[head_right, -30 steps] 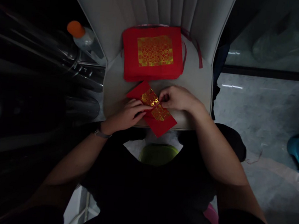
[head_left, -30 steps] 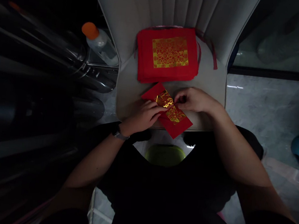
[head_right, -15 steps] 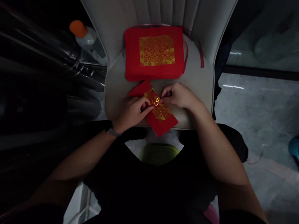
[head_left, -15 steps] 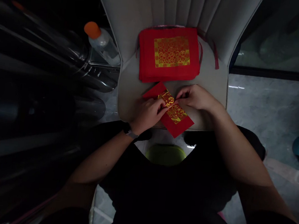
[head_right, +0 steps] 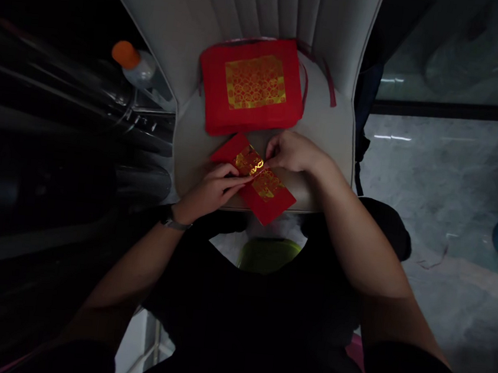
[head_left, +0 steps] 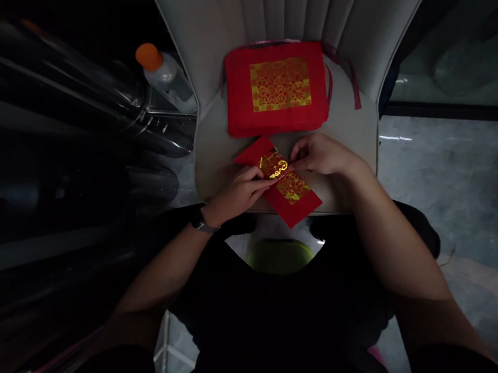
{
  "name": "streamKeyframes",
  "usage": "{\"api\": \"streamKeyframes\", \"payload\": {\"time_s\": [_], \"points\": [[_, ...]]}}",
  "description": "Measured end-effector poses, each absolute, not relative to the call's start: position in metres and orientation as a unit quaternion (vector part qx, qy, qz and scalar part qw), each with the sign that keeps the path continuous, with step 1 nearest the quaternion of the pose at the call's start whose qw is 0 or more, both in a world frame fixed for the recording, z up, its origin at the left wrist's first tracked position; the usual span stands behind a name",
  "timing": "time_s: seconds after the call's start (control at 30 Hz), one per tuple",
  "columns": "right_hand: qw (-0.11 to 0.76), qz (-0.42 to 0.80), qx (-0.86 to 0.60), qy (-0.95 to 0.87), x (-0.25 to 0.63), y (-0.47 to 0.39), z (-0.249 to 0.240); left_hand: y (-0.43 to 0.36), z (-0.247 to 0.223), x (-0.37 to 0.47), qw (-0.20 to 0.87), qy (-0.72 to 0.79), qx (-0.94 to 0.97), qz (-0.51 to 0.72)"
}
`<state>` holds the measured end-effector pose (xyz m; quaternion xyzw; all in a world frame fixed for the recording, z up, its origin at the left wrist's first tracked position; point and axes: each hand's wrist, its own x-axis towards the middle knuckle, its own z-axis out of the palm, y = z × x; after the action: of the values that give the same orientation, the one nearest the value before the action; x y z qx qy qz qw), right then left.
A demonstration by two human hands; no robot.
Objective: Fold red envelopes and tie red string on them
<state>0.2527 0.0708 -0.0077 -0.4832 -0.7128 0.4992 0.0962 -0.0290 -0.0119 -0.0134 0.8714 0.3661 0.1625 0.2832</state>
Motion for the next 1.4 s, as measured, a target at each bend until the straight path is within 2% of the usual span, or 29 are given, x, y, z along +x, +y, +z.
{"api": "streamKeyframes", "payload": {"time_s": [0.37,0.63,0.9,1.03,1.23,1.4], "points": [[0.032,0.494,-0.501,-0.710,0.247,0.071,0.009,-0.009,-0.010,-0.032,0.277,0.340,0.890,0.129],[0.037,0.464,-0.516,-0.719,0.245,0.069,0.009,-0.009,-0.015,-0.038,0.258,0.324,0.901,0.131],[0.044,0.575,-0.538,-0.615,0.249,0.074,0.006,-0.008,-0.014,-0.042,0.222,0.334,0.909,0.117],[0.062,0.593,-0.526,-0.607,0.255,0.073,0.014,-0.010,-0.014,-0.042,0.213,0.337,0.908,0.125],[0.040,0.567,-0.540,-0.621,0.252,0.056,0.023,-0.007,-0.015,-0.041,0.222,0.329,0.905,0.154],[0.057,0.473,-0.569,-0.670,0.243,0.041,0.016,-0.004,-0.015,-0.040,0.242,0.332,0.898,0.160]]}}
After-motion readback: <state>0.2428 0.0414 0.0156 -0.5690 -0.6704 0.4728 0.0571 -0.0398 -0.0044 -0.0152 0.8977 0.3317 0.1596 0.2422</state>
